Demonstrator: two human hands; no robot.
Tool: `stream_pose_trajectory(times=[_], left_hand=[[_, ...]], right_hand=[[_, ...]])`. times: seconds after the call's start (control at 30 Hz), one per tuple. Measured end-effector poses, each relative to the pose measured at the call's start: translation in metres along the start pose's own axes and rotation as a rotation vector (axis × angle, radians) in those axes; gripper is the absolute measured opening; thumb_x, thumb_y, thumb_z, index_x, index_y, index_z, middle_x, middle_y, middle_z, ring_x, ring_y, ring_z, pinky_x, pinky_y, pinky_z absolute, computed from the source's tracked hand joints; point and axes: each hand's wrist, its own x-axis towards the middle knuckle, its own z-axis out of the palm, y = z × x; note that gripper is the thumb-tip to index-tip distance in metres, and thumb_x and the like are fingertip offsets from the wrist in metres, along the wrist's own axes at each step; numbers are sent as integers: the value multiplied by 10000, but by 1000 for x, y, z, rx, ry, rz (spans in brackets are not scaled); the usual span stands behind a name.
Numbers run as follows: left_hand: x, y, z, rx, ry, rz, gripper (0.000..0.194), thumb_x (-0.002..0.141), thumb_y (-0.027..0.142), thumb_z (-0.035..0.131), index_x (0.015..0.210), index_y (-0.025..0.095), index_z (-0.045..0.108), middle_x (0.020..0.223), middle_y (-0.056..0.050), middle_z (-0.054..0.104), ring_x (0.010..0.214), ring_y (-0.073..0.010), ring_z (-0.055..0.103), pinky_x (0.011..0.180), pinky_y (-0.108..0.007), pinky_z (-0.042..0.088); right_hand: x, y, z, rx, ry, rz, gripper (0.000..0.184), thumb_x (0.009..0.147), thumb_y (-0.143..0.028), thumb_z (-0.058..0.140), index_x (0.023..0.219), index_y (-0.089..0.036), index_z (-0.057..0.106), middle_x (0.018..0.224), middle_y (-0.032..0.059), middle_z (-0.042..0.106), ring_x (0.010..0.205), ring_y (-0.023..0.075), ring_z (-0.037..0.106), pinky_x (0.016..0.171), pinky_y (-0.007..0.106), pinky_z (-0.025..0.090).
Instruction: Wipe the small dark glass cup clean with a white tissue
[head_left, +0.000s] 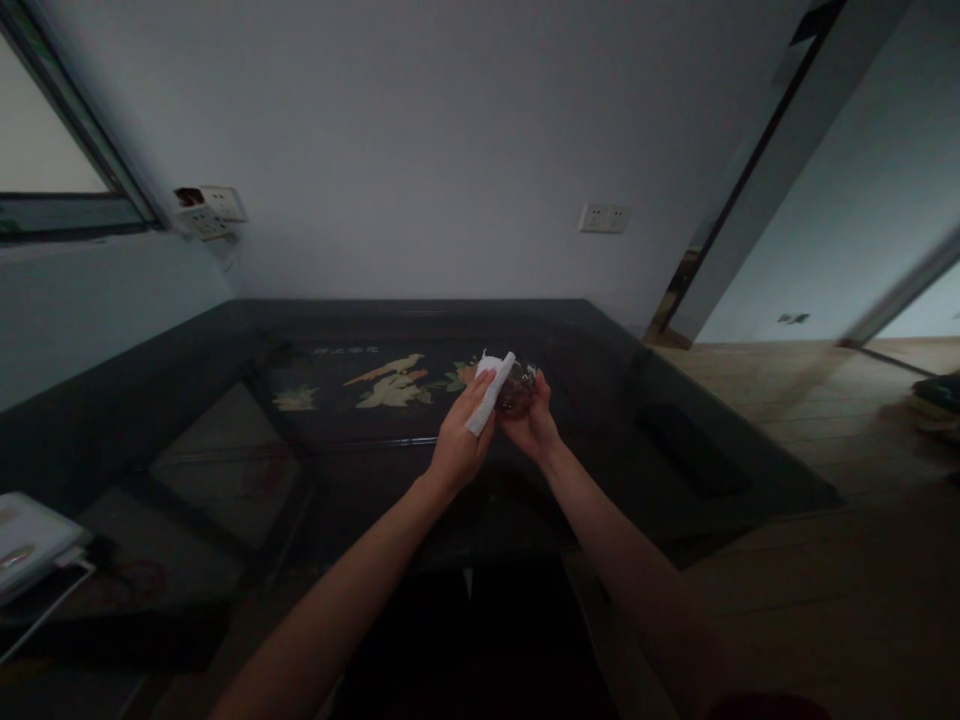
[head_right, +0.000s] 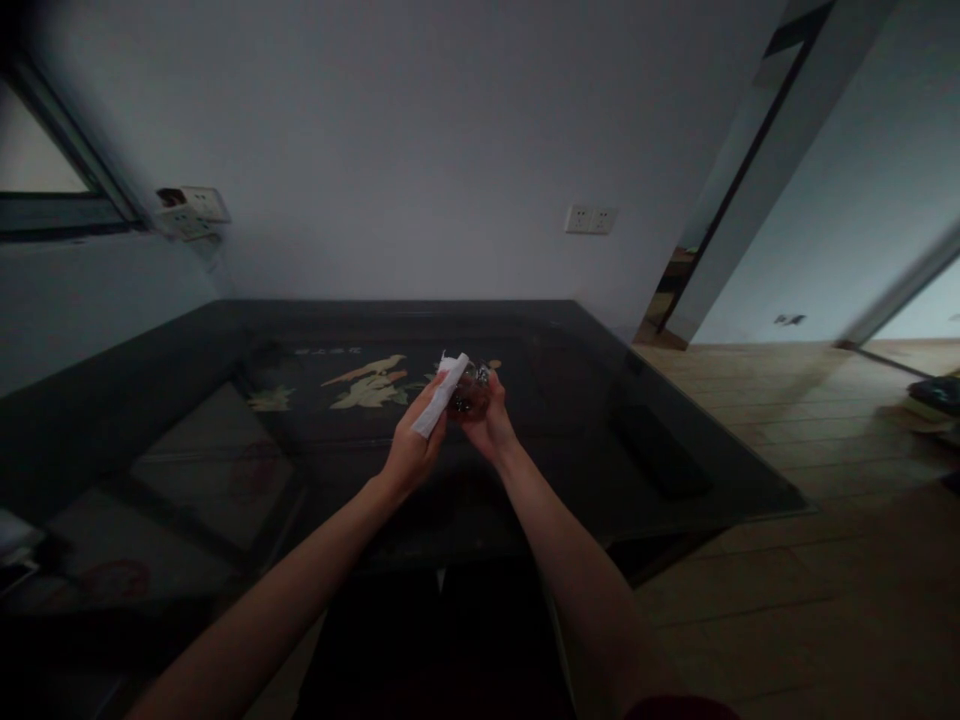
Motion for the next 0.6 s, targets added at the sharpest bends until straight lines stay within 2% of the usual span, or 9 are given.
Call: stream_pose_trajectory(times=[0.2,0.33,0.43,0.6], left_hand=[[-4,5,4,87,-92,151,529,934,175,365,1450,229,268,1454,-107,403,1379,-212,313,1144,-456,274],[-1,8,2,152,-136,204,540,929,168,366,1456,197,249,1470,-129,371,1391,-220,285,1139,-469,283],[2,9,2,129,-121,164,529,935,193,361,1454,220,257,1489,-107,343,1395,-219,276,1147,-467,268],[0,2,5,-12,-11,-43,508,948,270,343,1451,238,276,1494,-64,345,1405,-206,252,1169,-414,223]], right_hand=[[0,7,-5,63,49,62,636,705,-779,434,970,-243,651,968,62,709,1046,267,621,864,425,508],[-4,14,-5,107,75,122,568,630,-741,580,894,-245,667,977,47,713,1084,251,608,916,398,494],[-5,17,0,112,54,111,495,616,-640,678,914,-244,671,1042,32,704,1117,238,590,937,368,486],[-7,15,10,42,-54,68,476,642,-598,685,949,-233,662,1030,26,710,1079,246,610,918,367,495]])
